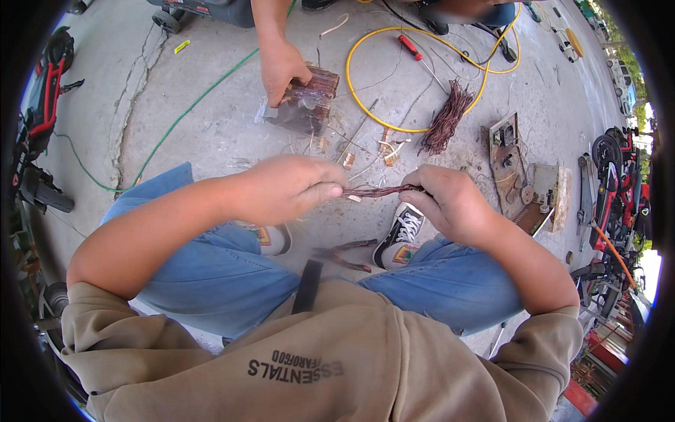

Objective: The person sits on the floor and winds a copper wire around a rectangular core. They repeatedly pull the wire, wrap it around the core, and adjust the coil with their hands. A second person is visible nearby, also handling wire.

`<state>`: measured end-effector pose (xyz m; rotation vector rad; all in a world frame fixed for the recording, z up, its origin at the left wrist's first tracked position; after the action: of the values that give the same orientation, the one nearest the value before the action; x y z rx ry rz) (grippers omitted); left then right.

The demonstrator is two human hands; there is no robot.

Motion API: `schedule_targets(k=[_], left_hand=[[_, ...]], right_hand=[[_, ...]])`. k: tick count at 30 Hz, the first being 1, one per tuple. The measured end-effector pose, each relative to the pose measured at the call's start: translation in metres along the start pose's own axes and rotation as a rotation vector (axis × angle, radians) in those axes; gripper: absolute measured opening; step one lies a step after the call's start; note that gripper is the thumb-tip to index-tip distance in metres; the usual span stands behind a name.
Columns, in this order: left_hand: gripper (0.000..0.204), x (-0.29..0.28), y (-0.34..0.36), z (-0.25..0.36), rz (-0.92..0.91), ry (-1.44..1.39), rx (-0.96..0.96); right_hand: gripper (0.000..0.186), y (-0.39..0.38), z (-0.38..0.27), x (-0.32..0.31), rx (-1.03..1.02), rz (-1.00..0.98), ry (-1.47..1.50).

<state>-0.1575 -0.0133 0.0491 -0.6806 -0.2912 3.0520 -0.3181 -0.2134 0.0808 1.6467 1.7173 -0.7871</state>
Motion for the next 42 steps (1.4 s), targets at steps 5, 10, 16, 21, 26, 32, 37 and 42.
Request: schedule_targets(k=[5, 10, 16, 21, 26, 32, 37, 42], left_hand=[[0.028, -0.0005, -0.001, -0.0016, -0.008, -0.129, -0.043], [0.027, -0.0023, -0.0014, 0.0011, -0.018, -0.315, -0.095], [0.029, -0.0014, -0.0021, -0.0041, 0.012, -0.444, -0.127], [0.022, 0.0001, -0.0003, 0.0016, 0.043, -0.485, -0.265], [0.011, 0.0021, 0.0004, 0.0006, 0.113, -0.535, -0.314], [0.01, 0.0039, 0.0009, 0.0029, 0.143, -0.579, -0.339], [0.018, 0.004, 0.0008, -0.0031, 0.151, -0.575, -0.348], [0.02, 0.003, -0.0007, -0.0031, 0.169, -0.641, -0.372]], right_hand=[[0.017, 0.0019, 0.0031, -0.0004, 0.136, -0.015, 0.165], [0.016, 0.0036, 0.0059, -0.001, 0.188, -0.038, 0.228], [0.016, 0.0048, 0.0057, -0.0015, 0.185, -0.023, 0.247], [0.016, 0.0059, 0.0014, -0.0038, 0.158, -0.019, 0.215], [0.017, 0.0058, -0.0002, -0.0024, 0.177, -0.038, 0.2], [0.016, 0.0047, -0.0029, -0.0007, 0.155, -0.027, 0.211], [0.016, 0.0051, -0.0028, -0.001, 0.156, -0.023, 0.215], [0.014, 0.0044, -0.0022, -0.0013, 0.15, -0.033, 0.213]])
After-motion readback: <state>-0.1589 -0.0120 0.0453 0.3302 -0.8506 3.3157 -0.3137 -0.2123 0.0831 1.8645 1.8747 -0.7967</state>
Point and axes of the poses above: each hand's wrist, its own y-axis towards the middle knuckle, its own x-axis out of the palm, z = x × y, the point moved 2 cm from there along y, towards the middle knuckle, and after that the axes turned 6 degrees about z, right-handed, at the moved point
